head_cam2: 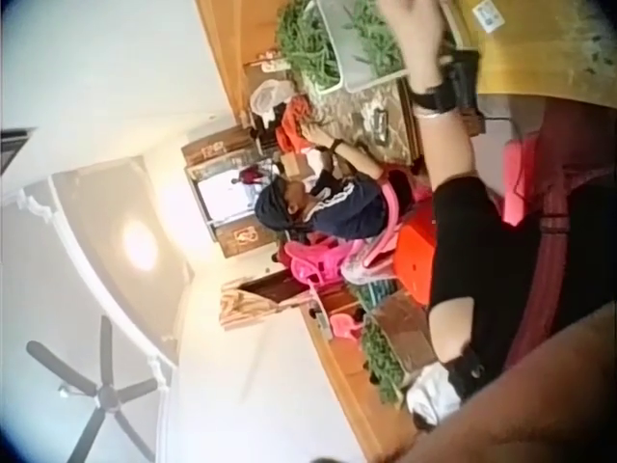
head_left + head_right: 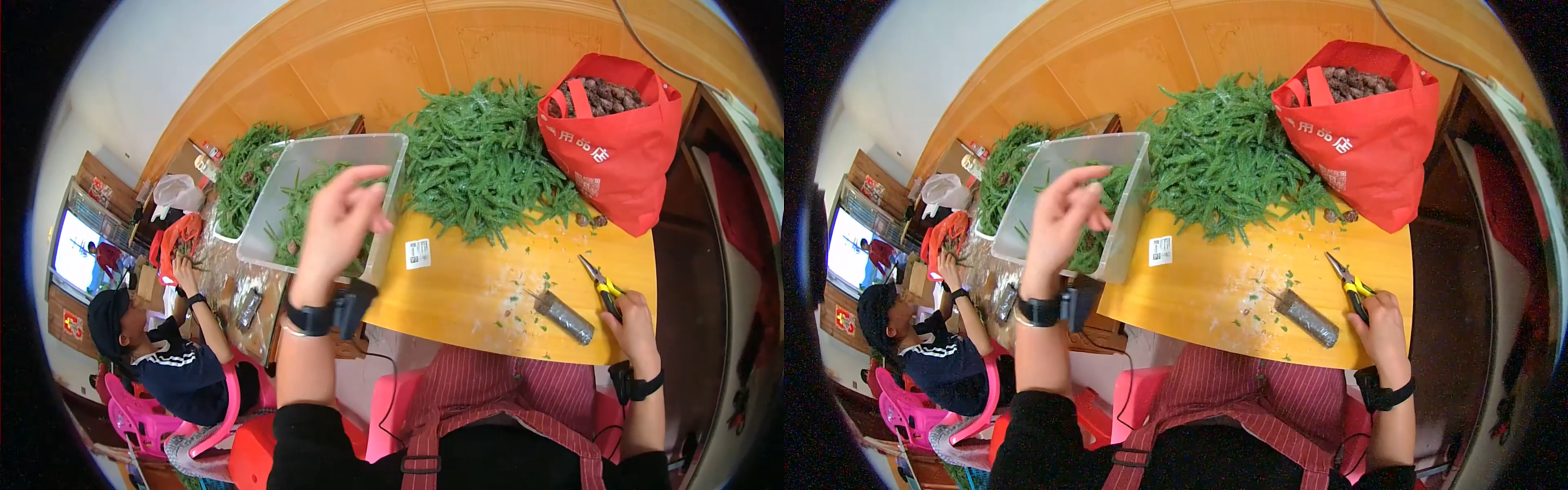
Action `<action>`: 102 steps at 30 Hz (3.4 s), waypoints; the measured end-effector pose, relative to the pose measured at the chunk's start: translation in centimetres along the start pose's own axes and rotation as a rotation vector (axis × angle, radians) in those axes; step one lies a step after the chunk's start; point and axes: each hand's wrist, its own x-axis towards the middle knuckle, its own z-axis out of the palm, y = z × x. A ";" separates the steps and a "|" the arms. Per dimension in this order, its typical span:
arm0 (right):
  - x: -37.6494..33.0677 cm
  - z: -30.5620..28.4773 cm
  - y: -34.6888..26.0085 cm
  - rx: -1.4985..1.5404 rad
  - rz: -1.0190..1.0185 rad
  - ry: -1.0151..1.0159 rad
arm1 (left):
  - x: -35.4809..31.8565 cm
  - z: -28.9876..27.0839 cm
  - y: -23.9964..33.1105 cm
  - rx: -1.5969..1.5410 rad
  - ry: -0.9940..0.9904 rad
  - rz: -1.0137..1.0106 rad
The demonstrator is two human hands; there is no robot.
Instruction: Trimming green plant sprigs with pliers and sorting them into a plastic container.
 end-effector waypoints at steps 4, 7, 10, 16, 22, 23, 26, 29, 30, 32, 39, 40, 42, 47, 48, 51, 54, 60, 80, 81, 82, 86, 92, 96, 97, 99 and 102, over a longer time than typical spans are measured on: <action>0.3 -0.4 -0.4 -0.004 0.051 -0.064 | 2.5 6.3 -3.0 -0.010 -0.175 -0.002; 0.5 -0.6 -1.3 0.113 0.084 -0.080 | 4.8 8.9 -9.3 0.221 -0.157 0.098; 0.4 -1.7 -1.4 0.076 0.049 -0.032 | 5.7 11.1 -10.7 0.666 -0.128 0.214; 0.8 -2.9 -2.5 0.119 0.019 -0.036 | 6.6 12.4 -11.9 0.756 -0.167 0.140; 1.5 -3.4 -4.0 0.163 -0.050 -0.039 | 8.5 12.1 -10.9 0.655 0.466 0.360; 1.7 -3.3 -4.3 0.164 -0.057 -0.039 | 9.2 11.9 -11.2 0.658 0.472 0.359; 2.1 -3.0 -4.9 0.190 -0.137 -0.046 | 10.4 11.4 -11.8 0.707 0.461 0.193; 2.1 -3.2 -5.2 0.201 -0.184 -0.055 | 10.4 11.0 -11.1 0.763 0.356 0.108; 2.0 -3.3 -5.2 0.199 -0.177 -0.084 | 10.1 10.8 -10.7 0.777 0.326 0.149; 1.9 -3.4 -5.1 0.197 -0.180 -0.116 | 9.4 10.5 -9.7 0.794 0.304 0.183; 2.0 -3.7 -6.1 0.255 -0.194 -0.120 | 5.2 9.6 -5.5 0.733 0.457 0.432; 2.1 -3.9 -6.5 0.290 -0.174 -0.120 | 4.7 9.8 -4.9 0.483 0.413 0.381; 2.5 -3.9 -7.2 0.342 -0.166 -0.121 | 3.4 10.2 -4.8 0.236 0.362 0.324; 3.9 -3.9 -9.5 0.645 -0.182 -0.038 | 0.2 12.5 -3.9 -0.322 0.107 0.164; 4.1 -4.0 -10.2 0.641 -0.171 -0.028 | -0.6 12.7 -3.3 -0.409 0.084 0.122; 4.6 -3.8 -11.9 0.815 -0.176 -0.011 | -1.7 13.6 -3.6 -0.365 0.062 0.174; 5.1 -3.5 -12.9 0.897 -0.171 -0.086 | -2.4 13.9 -3.6 -0.388 0.050 0.185; 5.4 -3.1 -13.2 0.811 -0.131 -0.167 | -3.1 13.9 -2.6 -0.289 0.055 0.280; 5.0 -1.7 -13.2 0.899 -0.129 0.108 | -4.0 13.5 -2.2 -0.602 -0.183 0.151; 5.0 -1.9 -13.3 0.888 -0.142 0.120 | -4.0 13.4 -2.3 -0.601 -0.183 0.151; 4.9 -2.1 -13.3 0.888 -0.142 0.120 | -4.1 13.4 -2.5 -0.631 -0.206 0.113; 4.6 -2.6 -13.3 0.815 -0.118 0.035 | -4.2 13.6 -2.6 -0.735 -0.239 0.048; 4.7 -2.8 -12.6 0.817 -0.123 0.052 | -3.9 14.0 -2.2 -0.741 -0.275 -0.015; 4.9 -2.9 -12.1 0.791 -0.189 0.019 | -4.2 13.0 -2.6 -0.707 -0.190 -0.056; 4.9 -3.0 -10.8 0.752 -0.171 -0.030 | -4.2 12.8 -2.7 -0.684 -0.170 -0.058; 4.2 -3.8 -7.9 0.373 -0.128 -0.018 | -4.2 12.2 -1.8 -0.700 -0.144 -0.043; 2.2 -1.8 -1.1 0.010 -0.100 -0.071 | -3.3 12.3 -2.9 -0.516 -0.120 0.179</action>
